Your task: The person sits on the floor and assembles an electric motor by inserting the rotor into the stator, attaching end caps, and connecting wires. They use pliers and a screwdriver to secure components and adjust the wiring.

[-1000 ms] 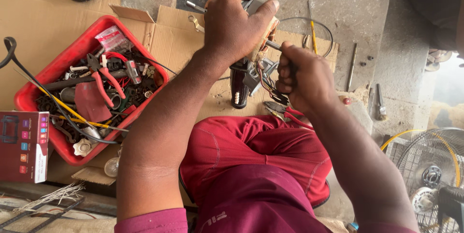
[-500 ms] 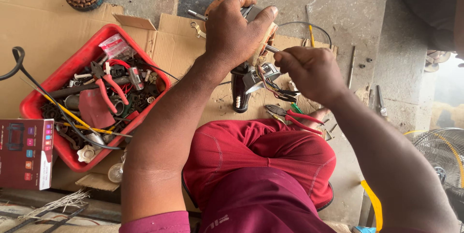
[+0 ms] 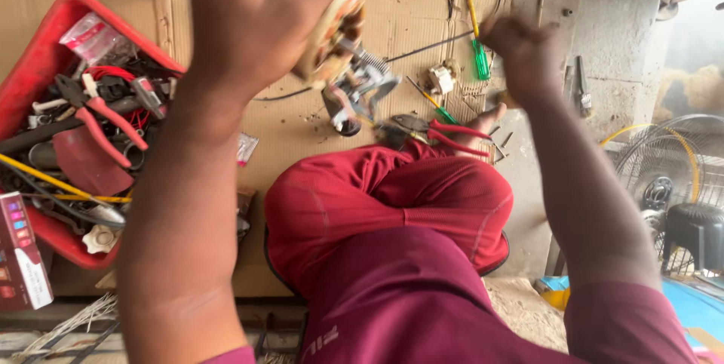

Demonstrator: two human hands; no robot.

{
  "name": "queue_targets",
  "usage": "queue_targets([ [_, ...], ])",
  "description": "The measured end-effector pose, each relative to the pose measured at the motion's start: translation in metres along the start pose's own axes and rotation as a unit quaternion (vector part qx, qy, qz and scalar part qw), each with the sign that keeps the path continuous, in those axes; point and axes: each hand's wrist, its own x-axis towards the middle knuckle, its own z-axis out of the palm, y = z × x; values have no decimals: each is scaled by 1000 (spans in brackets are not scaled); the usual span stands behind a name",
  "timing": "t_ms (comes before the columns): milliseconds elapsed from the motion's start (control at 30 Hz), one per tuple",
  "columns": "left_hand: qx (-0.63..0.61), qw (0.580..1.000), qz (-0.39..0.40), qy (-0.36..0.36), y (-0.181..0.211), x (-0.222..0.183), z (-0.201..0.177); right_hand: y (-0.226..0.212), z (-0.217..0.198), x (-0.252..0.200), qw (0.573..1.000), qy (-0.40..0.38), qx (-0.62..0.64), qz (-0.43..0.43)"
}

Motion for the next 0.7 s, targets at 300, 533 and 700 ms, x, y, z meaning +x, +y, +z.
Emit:
queue_targets([
  [300,-97,985,-139,-27,22,-29,-40,252,36,-21,890,8,-417,185],
  [533,-133,964,-231,-7,18,-38,-52,258,3,31,875,216,-424,89],
  [700,-116,971,-209,-6,15,-44,-53,240,-12,43,848,139,-460,224],
])
